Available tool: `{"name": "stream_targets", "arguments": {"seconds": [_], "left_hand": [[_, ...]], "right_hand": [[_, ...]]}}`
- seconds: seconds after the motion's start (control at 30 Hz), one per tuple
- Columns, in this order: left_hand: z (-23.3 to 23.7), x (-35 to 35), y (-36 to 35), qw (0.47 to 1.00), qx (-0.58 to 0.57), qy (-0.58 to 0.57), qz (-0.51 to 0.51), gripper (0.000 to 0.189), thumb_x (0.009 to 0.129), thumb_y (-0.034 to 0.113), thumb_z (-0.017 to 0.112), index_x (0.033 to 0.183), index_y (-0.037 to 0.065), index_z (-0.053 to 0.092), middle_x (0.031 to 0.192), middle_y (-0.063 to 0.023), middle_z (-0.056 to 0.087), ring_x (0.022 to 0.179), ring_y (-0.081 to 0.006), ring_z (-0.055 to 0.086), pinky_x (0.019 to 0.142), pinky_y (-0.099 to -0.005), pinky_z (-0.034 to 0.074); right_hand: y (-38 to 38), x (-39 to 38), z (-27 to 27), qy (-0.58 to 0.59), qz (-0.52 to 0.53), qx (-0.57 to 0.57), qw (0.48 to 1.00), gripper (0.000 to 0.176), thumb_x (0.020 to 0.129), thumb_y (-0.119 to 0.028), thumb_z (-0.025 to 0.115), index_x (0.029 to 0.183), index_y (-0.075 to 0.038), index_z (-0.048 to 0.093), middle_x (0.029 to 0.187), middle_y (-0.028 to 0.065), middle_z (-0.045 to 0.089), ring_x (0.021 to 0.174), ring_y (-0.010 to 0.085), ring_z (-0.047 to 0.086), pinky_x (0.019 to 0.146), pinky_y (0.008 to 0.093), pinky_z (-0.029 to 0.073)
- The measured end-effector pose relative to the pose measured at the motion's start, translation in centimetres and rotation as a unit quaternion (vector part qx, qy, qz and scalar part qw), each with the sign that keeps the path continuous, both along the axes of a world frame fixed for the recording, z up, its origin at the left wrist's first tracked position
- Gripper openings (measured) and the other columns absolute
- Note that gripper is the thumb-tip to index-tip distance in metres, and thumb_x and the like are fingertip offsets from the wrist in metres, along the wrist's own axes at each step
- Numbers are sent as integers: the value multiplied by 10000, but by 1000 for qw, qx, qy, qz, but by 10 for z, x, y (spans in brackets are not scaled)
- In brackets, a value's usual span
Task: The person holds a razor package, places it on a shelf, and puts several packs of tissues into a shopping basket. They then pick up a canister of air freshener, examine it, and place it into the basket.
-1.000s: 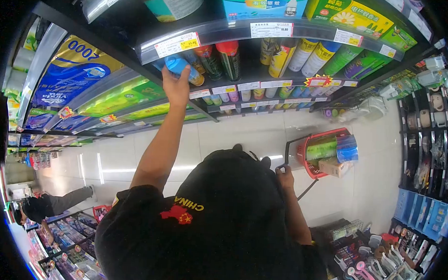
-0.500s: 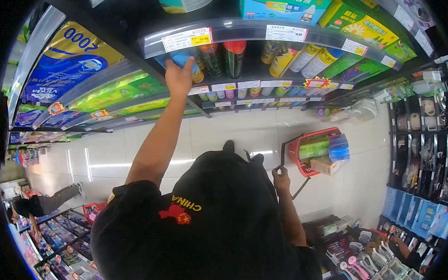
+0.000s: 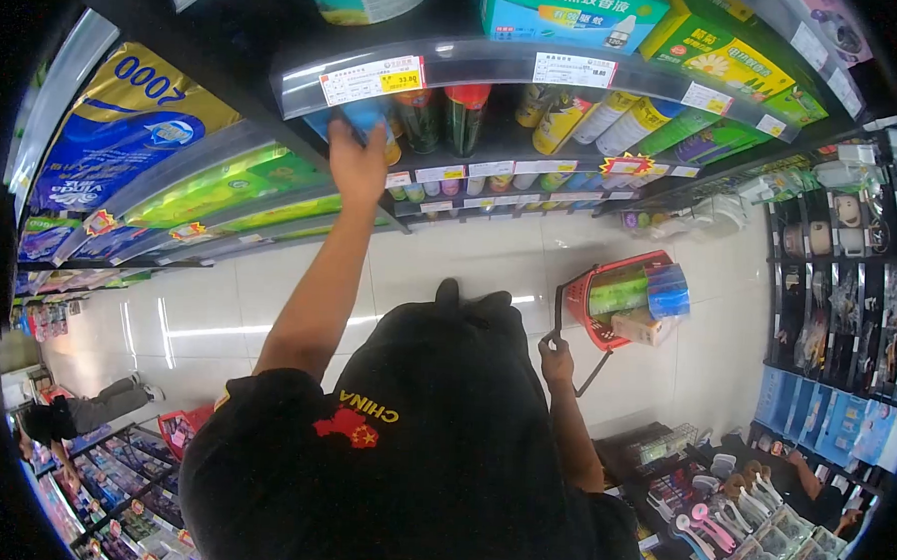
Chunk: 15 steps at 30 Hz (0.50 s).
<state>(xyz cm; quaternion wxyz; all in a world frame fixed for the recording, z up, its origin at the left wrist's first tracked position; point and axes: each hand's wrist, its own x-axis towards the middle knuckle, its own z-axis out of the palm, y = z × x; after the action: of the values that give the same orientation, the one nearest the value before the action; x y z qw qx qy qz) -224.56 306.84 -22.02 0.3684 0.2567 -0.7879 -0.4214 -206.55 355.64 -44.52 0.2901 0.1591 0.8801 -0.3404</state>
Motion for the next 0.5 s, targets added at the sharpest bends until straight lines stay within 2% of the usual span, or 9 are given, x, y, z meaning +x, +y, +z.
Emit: {"name": "stream_targets", "arguments": {"seconds": [0.03,0.1,0.13,0.17,0.2,0.3,0.37,0.43,0.5], "left_hand": [[-5,2,3,999,-30,27,14,443,822,199,711,1142,-41,522,1087,-256,614,1005,-405,611,851,-442,474],[-12,12,17,996,-70,53,32,435,827,176,701,1161,-39,523,1091,-249,607,1013,-390,608,854,-434,472],[-6,19,26,995,-80,54,36,432,829,166,697,1170,-35,524,1090,-243,606,1013,-382,609,852,-429,473],[0,32,35,996,-74,30,28,429,830,161,693,1178,-27,527,1083,-229,612,1003,-370,615,844,-424,478],[6,44,42,998,-67,6,19,427,831,156,690,1187,-20,530,1075,-216,618,994,-359,621,837,-419,483],[-38,82,51,985,27,-108,-128,408,836,149,680,1191,3,541,1103,-183,624,993,-338,628,819,-409,497],[-62,106,60,954,26,-199,-224,385,850,198,668,1176,23,560,1115,-161,628,991,-325,631,809,-416,509],[-116,134,60,899,-10,-335,-283,444,850,307,665,1184,30,572,1130,-175,634,1015,-348,623,845,-434,505],[-221,186,47,861,-75,-395,-310,531,829,423,661,1184,34,595,1140,-193,642,1062,-366,612,884,-450,497]], "right_hand": [[4,-3,-2,4,87,51,995,577,849,-380,612,1255,26,554,1188,263,619,1142,362,593,982,401,444],[8,-4,-12,18,118,50,992,569,852,-384,602,1246,23,564,1193,258,618,1143,364,592,982,401,445],[0,-9,2,24,135,50,989,565,853,-387,597,1242,22,568,1196,255,617,1143,365,592,982,401,446],[-8,-14,18,-6,75,49,996,560,853,-394,590,1226,24,580,1193,242,623,1133,366,596,975,403,449],[-10,-20,22,-13,83,50,995,553,853,-397,589,1216,20,589,1189,236,626,1130,365,597,974,404,450],[-16,-28,27,-25,101,43,994,521,850,-424,581,1152,-2,630,1161,225,634,1105,362,603,946,402,461],[-14,-33,22,-21,109,28,993,499,849,-467,567,1066,-30,675,1121,227,636,1065,362,612,897,397,478],[-18,-42,32,-48,111,16,992,464,844,-419,592,1087,-32,675,1121,202,652,1058,338,628,919,394,477],[-26,-49,39,-77,107,12,991,439,841,-393,605,1088,-37,678,1111,186,663,1041,323,640,920,397,480]]}}
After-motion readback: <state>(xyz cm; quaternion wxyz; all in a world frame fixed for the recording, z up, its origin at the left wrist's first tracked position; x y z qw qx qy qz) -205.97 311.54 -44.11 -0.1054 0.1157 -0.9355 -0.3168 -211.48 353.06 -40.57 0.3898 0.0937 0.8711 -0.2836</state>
